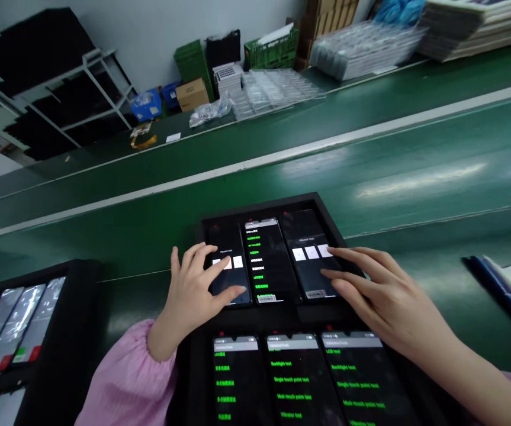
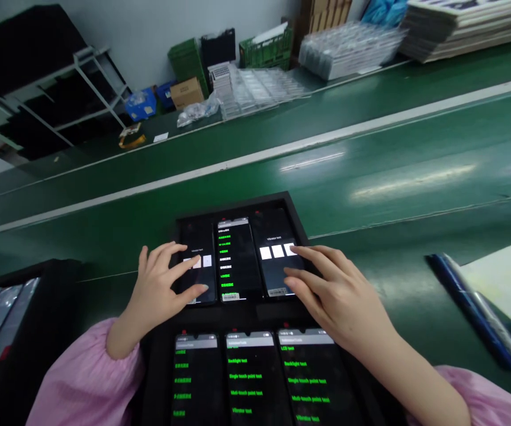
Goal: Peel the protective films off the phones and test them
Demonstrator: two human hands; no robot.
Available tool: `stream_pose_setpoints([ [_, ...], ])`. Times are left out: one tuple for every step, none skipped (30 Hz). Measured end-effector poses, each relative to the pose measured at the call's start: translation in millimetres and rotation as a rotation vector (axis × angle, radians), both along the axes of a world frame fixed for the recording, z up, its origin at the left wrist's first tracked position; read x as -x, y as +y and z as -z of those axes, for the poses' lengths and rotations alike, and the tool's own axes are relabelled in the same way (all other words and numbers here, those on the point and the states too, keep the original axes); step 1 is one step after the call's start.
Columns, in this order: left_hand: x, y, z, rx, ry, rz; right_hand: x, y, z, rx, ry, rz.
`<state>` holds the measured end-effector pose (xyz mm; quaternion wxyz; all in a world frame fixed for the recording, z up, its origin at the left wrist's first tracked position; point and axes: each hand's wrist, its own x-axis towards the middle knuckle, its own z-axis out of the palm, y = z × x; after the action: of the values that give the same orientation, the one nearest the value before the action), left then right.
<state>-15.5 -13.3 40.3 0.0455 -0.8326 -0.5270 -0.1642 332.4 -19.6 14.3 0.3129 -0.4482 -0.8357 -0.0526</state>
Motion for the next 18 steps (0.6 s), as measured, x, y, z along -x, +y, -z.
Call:
stream_pose_setpoints([
  [3.2, -1.5, -1.6, -0.010, -0.013, -0.015, 0.0, 0.5, 0.2, -0.005, 0.003, -0.005],
  [6.9, -4.1, -4.0, -0.024, -0.042, -0.032, -0.1, 1.0, 0.5, -0.008, 0.007, -0.007],
  [10.5, -7.2, -7.1, -0.030, -0.080, -0.047, -0.2, 1.3, 1.2, -0.008, 0.013, -0.007],
  [13.3, -10.5, -10.5, -0.019, -0.117, -0.047, -0.4, 1.5, 2.0, -0.006, 0.019, -0.006],
  [14.6, -13.5, -13.9, 0.019, -0.144, -0.023, -0.7, 1.5, 2.9, -0.002, 0.024, -0.006],
  [13.9, -15.5, -16.8, 0.079, -0.151, 0.029, -0.9, 1.5, 4.0, 0.004, 0.028, -0.006],
  [11.1, -16.2, -18.8, 0.156, -0.134, 0.099, -1.2, 1.5, 5.0, 0.006, 0.032, -0.006],
  [6.1, -15.3, -19.7, 0.236, -0.100, 0.173, -1.3, 1.5, 5.9, 0.009, 0.035, -0.007],
  [-0.5, -12.4, -19.6, 0.306, -0.056, 0.237, -1.5, 1.5, 6.6, 0.010, 0.039, -0.009],
  [-8.0, -7.5, -18.7, 0.357, -0.014, 0.277, -1.5, 1.6, 7.1, 0.009, 0.043, -0.009],
  [-15.6, -0.8, -17.3, 0.384, 0.018, 0.282, -1.5, 1.7, 7.3, 0.006, 0.045, -0.008],
  [-22.4, 7.4, -15.6, 0.385, 0.035, 0.256, -1.5, 2.0, 7.1, 0.001, 0.047, -0.006],
  [-28.0, 16.4, -14.2, 0.368, 0.038, 0.211, -1.4, 2.4, 6.6, -0.008, 0.047, -0.005],
  [-31.8, 25.4, -13.0, 0.343, 0.031, 0.166, -1.4, 2.7, 5.7, -0.016, 0.043, -0.004],
  [-33.9, 33.6, -12.1, 0.319, 0.020, 0.131, -1.3, 3.1, 4.6, -0.026, 0.040, -0.004],
  [-34.5, 40.2, -11.5, 0.302, 0.008, 0.113, -1.1, 3.3, 3.4, -0.032, 0.037, -0.003],
  [-33.8, 44.7, -10.9, 0.290, -0.003, 0.110, -0.8, 3.4, 2.1, -0.036, 0.034, -0.002],
  [-32.0, 46.7, -10.1, 0.280, -0.015, 0.116, -0.4, 3.2, 0.9, -0.035, 0.032, 0.002],
])
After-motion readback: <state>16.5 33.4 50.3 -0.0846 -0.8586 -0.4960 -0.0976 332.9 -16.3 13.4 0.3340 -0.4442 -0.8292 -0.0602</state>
